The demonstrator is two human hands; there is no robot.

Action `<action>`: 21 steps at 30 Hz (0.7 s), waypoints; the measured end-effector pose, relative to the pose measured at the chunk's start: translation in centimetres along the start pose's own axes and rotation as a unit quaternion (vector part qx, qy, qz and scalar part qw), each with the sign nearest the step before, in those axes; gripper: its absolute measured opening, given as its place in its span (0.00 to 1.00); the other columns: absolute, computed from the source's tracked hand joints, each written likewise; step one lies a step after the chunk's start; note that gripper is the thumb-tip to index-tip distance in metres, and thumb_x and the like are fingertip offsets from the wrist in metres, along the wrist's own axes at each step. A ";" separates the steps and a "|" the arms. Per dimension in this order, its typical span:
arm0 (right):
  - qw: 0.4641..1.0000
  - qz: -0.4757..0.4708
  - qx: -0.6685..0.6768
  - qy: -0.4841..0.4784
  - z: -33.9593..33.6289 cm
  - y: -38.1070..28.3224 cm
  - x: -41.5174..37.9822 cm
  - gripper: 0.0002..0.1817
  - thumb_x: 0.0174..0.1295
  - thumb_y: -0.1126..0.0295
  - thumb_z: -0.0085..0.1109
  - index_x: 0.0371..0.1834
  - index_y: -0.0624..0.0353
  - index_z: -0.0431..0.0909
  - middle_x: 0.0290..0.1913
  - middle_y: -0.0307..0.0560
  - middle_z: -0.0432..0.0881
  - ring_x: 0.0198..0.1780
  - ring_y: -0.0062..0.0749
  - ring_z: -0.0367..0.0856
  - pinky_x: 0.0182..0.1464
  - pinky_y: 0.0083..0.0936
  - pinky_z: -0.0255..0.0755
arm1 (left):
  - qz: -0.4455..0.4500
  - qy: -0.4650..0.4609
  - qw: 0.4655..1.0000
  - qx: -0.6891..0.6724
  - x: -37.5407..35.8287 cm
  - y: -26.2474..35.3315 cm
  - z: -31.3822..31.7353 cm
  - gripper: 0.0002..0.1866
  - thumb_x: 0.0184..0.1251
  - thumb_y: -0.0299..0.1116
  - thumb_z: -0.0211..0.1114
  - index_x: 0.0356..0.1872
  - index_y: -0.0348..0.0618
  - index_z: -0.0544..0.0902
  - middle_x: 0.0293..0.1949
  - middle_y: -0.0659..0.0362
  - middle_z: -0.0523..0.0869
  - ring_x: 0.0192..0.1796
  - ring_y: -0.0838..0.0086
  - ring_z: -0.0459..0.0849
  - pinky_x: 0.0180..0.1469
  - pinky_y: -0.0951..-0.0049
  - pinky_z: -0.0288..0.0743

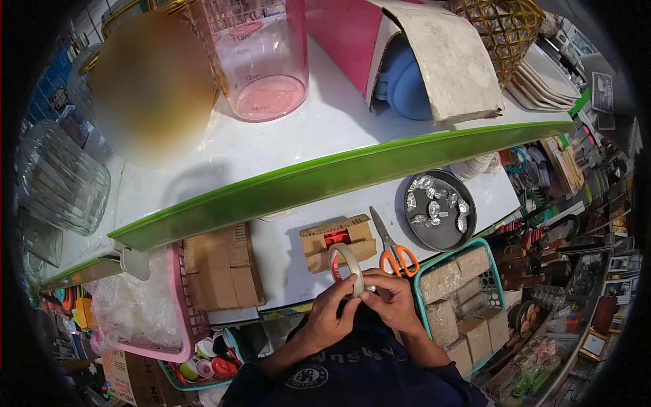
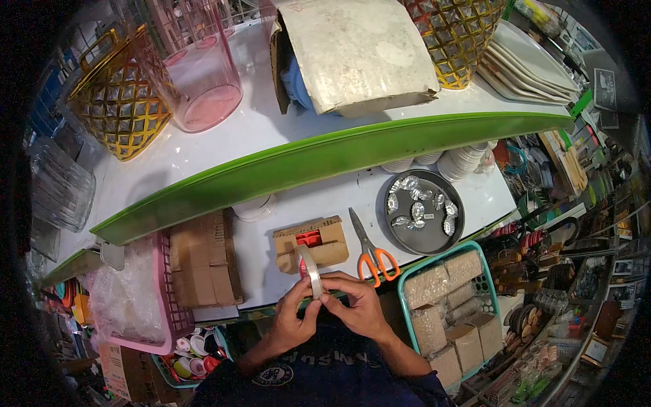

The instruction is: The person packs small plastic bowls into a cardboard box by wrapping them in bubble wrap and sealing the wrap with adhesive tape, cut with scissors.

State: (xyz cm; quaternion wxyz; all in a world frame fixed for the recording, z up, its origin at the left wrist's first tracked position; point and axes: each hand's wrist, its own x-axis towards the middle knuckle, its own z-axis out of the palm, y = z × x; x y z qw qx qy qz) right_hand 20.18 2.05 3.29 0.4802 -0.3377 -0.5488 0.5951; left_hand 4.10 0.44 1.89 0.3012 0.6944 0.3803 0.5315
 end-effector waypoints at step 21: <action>0.999 -0.012 0.029 -0.002 0.3 0.3 -0.1 0.13 0.65 0.77 0.61 0.52 0.68 0.81 0.50 0.52 0.83 0.52 0.30 0.79 0.55 0.26 0.71 | 0.044 0.055 0.997 0.019 -1.3 -1.2 1.2 0.25 0.59 0.18 0.67 0.59 0.32 0.72 0.40 0.43 0.84 0.38 0.51 0.86 0.41 0.59 0.81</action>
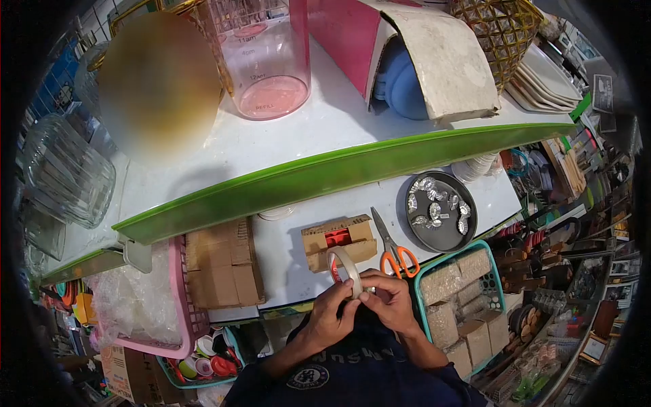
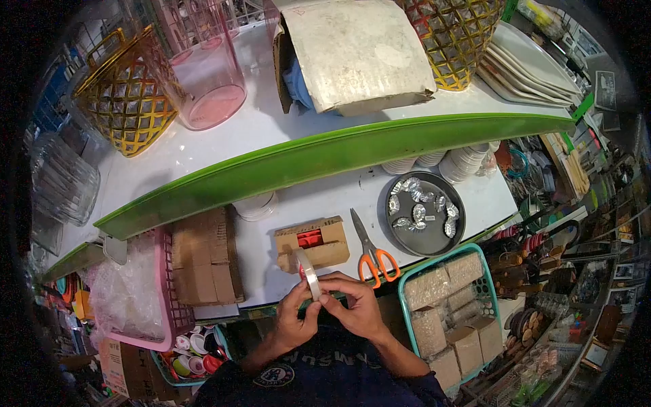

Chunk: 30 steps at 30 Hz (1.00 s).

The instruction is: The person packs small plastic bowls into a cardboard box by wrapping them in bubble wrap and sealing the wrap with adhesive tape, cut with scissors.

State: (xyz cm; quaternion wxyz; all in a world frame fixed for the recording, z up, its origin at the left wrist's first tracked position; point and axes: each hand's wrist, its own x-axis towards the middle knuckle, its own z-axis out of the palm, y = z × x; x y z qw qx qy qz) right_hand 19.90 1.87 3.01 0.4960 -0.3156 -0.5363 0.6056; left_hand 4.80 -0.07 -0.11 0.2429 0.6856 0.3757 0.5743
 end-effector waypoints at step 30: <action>0.998 -0.010 0.019 -0.063 0.1 1.1 0.4 0.13 0.63 0.78 0.62 0.52 0.67 0.81 0.49 0.51 0.83 0.52 0.32 0.79 0.56 0.28 0.71 | 0.044 0.014 0.995 0.088 0.2 0.7 -0.4 0.25 0.58 0.14 0.64 0.57 0.35 0.69 0.33 0.45 0.81 0.30 0.50 0.82 0.32 0.57 0.78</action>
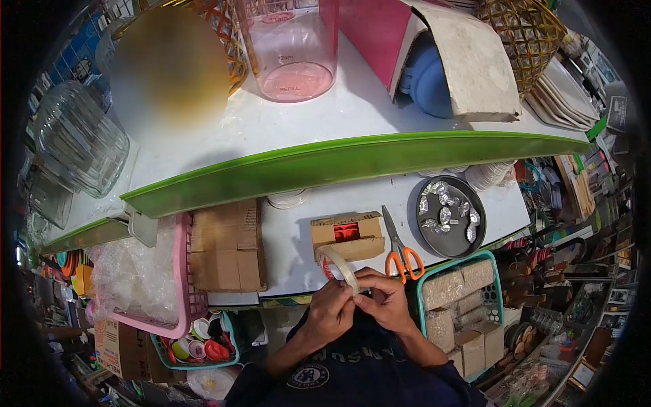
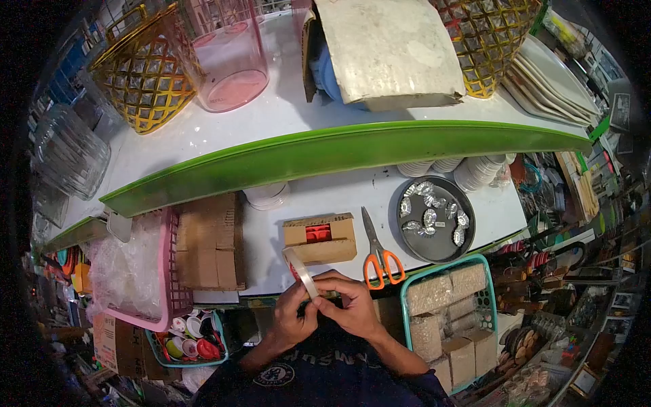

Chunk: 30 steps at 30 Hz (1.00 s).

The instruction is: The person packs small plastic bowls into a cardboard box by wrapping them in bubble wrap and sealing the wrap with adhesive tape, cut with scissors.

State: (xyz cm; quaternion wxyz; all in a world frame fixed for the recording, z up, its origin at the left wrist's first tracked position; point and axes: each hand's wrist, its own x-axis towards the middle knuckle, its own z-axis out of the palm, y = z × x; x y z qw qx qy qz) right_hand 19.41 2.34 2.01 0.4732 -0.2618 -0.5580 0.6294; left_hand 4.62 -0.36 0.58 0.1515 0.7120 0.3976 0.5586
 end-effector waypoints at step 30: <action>0.913 -0.116 -0.391 0.034 -0.1 -3.7 0.9 0.14 0.49 0.71 0.74 0.41 0.56 0.88 0.49 0.44 0.85 0.42 0.32 0.85 0.42 0.25 0.79 | 0.020 -0.025 0.998 0.050 0.5 1.0 -1.9 0.21 0.58 0.18 0.66 0.54 0.30 0.74 0.34 0.48 0.84 0.31 0.59 0.85 0.30 0.64 0.79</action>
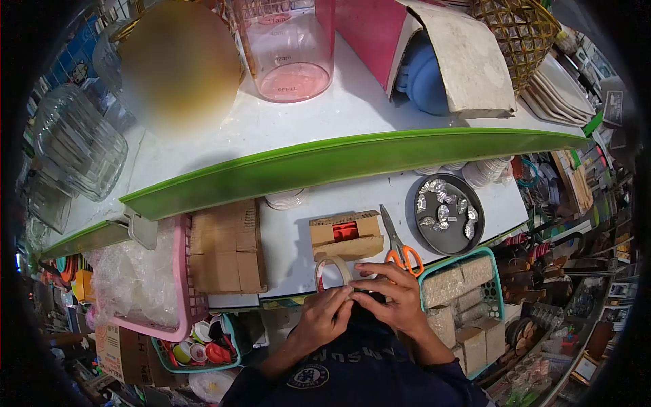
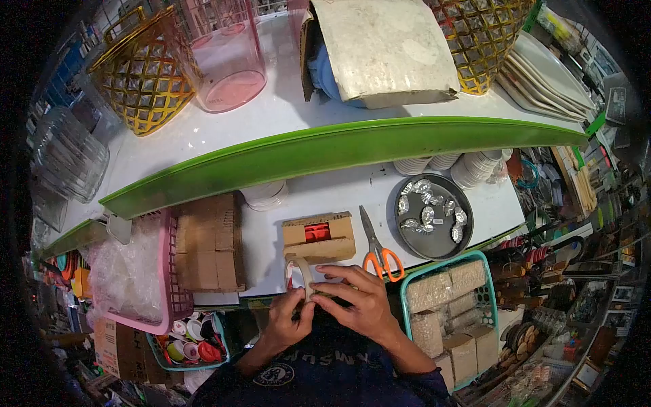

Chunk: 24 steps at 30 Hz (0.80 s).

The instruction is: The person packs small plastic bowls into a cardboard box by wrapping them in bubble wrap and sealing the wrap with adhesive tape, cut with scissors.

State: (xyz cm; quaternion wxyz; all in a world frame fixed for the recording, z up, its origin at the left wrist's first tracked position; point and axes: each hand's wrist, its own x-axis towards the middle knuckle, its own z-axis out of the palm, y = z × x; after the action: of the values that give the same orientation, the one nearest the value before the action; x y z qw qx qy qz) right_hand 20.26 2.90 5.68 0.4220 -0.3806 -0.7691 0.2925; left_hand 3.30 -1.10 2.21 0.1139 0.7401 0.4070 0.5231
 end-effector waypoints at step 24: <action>0.984 -0.093 -0.142 -0.050 -0.3 -0.1 1.7 0.09 0.52 0.70 0.71 0.36 0.57 0.83 0.42 0.41 0.85 0.39 0.33 0.84 0.39 0.28 0.78 | -0.050 -0.050 0.997 -0.027 -0.5 -1.4 -0.4 0.25 0.60 0.20 0.68 0.59 0.31 0.72 0.37 0.45 0.85 0.35 0.58 0.88 0.35 0.65 0.80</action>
State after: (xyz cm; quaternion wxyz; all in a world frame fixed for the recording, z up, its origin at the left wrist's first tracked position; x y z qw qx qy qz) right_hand 19.86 4.27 6.65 0.3498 -0.3484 -0.8551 0.1581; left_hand 2.19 -0.67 1.18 0.1800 0.7404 0.4232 0.4902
